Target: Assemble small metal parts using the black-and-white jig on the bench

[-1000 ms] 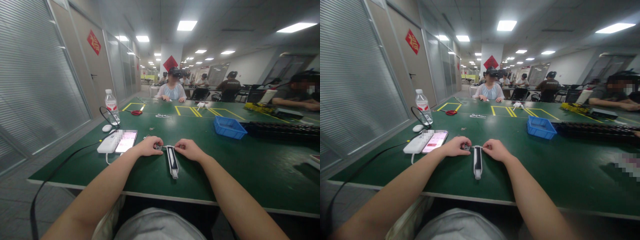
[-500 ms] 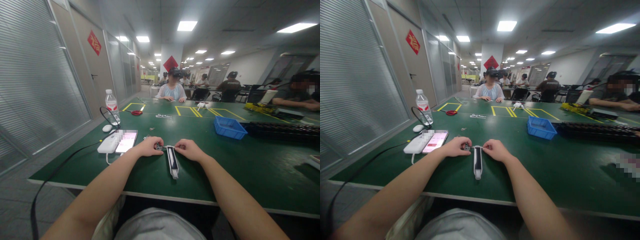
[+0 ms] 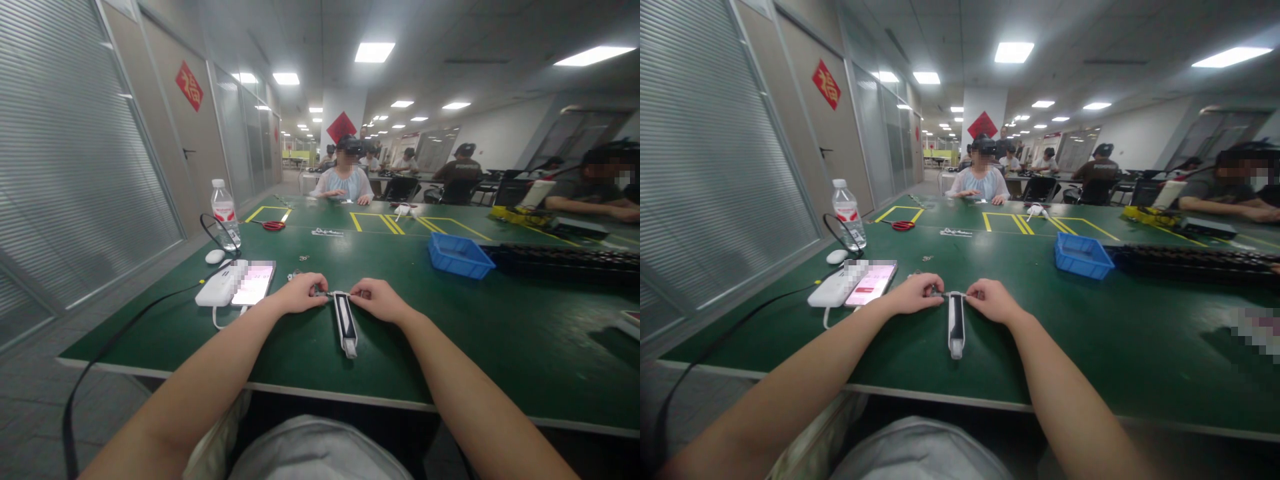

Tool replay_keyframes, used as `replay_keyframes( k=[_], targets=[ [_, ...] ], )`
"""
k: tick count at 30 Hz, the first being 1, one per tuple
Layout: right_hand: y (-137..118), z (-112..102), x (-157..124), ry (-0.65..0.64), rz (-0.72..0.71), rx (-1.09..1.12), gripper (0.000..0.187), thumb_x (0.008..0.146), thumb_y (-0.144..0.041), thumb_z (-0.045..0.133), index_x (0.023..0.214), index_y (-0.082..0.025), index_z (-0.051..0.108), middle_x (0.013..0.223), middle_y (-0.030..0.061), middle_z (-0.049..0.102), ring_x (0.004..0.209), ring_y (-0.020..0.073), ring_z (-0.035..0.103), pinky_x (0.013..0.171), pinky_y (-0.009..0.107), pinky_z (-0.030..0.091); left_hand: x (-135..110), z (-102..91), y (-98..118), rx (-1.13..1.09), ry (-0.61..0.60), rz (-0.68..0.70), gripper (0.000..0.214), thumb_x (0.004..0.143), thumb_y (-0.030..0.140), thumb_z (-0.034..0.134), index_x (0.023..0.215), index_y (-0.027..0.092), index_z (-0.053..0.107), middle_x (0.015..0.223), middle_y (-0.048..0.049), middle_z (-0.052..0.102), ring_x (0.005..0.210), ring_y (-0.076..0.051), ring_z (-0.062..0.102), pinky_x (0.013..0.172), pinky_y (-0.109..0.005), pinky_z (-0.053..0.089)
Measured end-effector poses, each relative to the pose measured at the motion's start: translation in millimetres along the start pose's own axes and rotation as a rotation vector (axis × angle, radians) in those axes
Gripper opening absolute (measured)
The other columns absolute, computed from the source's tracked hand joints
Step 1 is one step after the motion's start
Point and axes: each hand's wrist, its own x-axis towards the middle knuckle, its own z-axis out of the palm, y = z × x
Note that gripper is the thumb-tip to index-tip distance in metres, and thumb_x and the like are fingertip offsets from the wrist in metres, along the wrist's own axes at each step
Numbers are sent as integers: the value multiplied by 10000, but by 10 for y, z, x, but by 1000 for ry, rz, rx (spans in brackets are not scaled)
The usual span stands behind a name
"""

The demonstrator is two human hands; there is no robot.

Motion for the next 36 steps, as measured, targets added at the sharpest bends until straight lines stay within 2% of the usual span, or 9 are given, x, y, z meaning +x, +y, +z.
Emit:
replay_keyframes(
  k=[11,17,23,36],
  targets=[
    [13,9,1,3,-11,-13,186,780,-289,555,789,-163,692,697,29,594,603,111,503,590,237,401,8,40,23,-34,31,-46,230,720,341,629,848,157,578,618,40,476,572,-104,445,541,-207,322],
    [2,3,-1,1,-6,4,203,783,-314,551,798,-167,692,712,32,597,605,114,508,592,243,407,21,78,-4,-18,60,-37,227,709,352,642,823,161,594,666,22,531,604,-114,479,552,-214,341],
    [-3,0,-1,6,3,8,199,776,-313,555,793,-171,693,707,29,594,596,113,500,588,245,403,24,86,-16,-29,66,3,201,720,327,635,831,161,610,775,-9,611,713,-139,540,629,-226,395],
    [1,8,0,5,1,14,193,782,-304,552,803,-172,690,706,28,597,599,111,501,584,241,400,29,85,19,41,86,15,208,725,341,642,829,161,627,794,-16,629,734,-145,563,652,-231,408]
  ],
)
